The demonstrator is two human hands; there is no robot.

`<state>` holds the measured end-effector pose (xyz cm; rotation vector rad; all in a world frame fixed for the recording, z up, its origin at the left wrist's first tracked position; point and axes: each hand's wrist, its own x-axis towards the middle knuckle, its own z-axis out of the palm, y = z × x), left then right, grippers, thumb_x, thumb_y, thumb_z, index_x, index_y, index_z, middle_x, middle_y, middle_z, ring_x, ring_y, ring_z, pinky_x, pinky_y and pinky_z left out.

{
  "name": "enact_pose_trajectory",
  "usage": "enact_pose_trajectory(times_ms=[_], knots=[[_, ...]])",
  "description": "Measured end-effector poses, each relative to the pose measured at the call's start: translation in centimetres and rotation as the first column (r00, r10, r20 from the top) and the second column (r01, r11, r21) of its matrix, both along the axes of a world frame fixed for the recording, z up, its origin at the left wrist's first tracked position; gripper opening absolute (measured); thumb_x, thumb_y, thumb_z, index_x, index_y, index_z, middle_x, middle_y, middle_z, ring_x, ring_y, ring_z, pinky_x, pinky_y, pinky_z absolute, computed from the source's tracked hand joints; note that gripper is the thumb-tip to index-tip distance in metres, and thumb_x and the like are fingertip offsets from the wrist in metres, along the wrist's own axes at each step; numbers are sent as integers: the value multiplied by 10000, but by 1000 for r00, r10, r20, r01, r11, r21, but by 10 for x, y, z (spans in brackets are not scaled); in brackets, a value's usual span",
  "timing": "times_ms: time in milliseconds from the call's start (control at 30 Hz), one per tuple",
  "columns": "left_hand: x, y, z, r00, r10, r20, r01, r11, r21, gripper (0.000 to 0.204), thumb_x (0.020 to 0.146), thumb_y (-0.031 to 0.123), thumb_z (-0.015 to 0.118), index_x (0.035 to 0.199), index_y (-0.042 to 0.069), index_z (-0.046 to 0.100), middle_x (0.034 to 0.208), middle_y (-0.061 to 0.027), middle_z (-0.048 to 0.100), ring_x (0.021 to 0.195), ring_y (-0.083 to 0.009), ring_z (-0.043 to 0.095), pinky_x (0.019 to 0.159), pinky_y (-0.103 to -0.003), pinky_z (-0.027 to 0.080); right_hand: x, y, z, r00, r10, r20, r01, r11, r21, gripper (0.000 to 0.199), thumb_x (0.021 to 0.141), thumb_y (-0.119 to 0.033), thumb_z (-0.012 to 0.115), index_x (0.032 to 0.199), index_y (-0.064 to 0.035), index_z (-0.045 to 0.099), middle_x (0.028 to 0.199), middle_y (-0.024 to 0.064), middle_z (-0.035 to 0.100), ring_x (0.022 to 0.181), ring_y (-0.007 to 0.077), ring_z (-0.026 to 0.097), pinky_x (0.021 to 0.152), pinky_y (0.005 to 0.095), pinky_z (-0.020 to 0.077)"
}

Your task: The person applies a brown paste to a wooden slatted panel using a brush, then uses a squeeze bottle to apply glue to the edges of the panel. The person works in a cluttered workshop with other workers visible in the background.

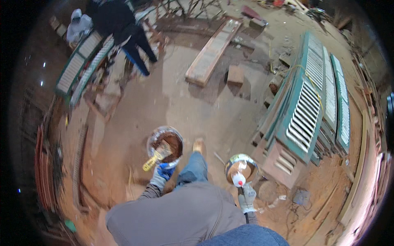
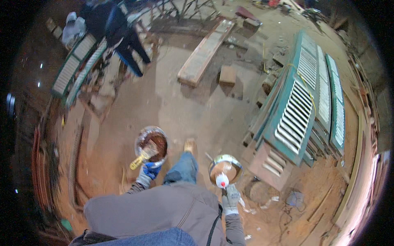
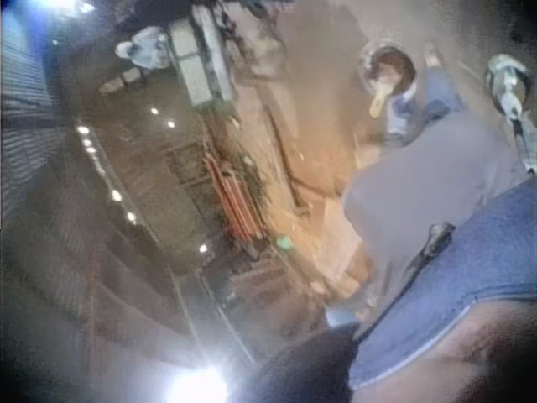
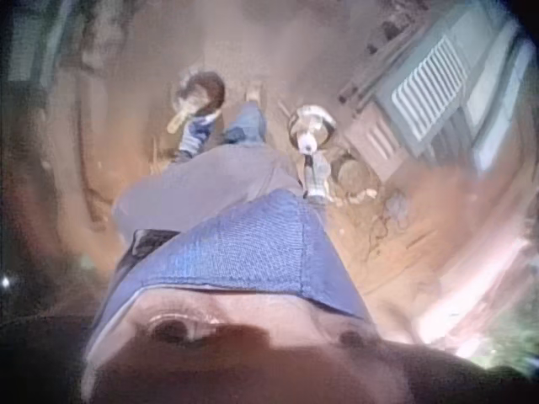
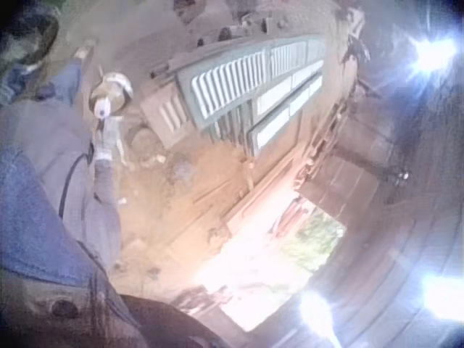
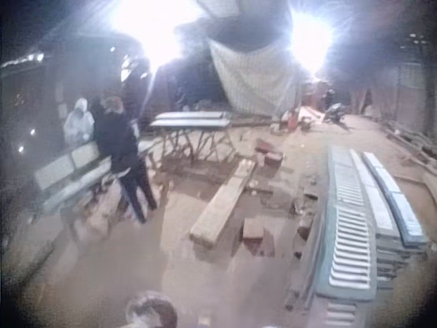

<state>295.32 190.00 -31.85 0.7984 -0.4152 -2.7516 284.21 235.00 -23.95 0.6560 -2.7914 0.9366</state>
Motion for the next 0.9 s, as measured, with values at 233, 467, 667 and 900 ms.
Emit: enact_pose_trajectory(times_ms=[233,467,667,900], knots=[[-252,-119,42,982,-174,70,180,980,-84,584,818,17,604,1382,-64,477,1345,-207,585,1214,-357,599,1067,-443,505,-131,-114,-22,946,-230,229,189,964,187,225,891,-345,619,894,-124,657,844,157,683,779,375,650,685,510,471],[-417,-165,62,979,-187,81,193,979,-70,465,870,18,563,1328,-56,523,1321,-230,599,1215,-388,591,1083,-491,479,-281,-172,56,970,-207,127,215,975,-50,153,777,-95,709,917,-90,650,797,137,645,757,367,642,664,457,511],[-551,-127,37,964,-258,61,254,965,60,505,884,28,550,1379,-48,485,1338,-244,580,1245,-362,571,1112,-462,451,-402,-160,44,963,-264,58,262,964,38,177,769,-90,713,936,-109,658,808,117,641,737,343,637,640,452,501],[-710,-75,-54,886,-460,52,360,613,-703,481,936,66,474,1415,27,496,1377,-204,573,1256,-298,577,1121,-380,435,-634,-102,17,988,-157,-15,157,984,85,155,723,-116,708,860,-111,635,780,110,627,718,326,638,616,449,502]])
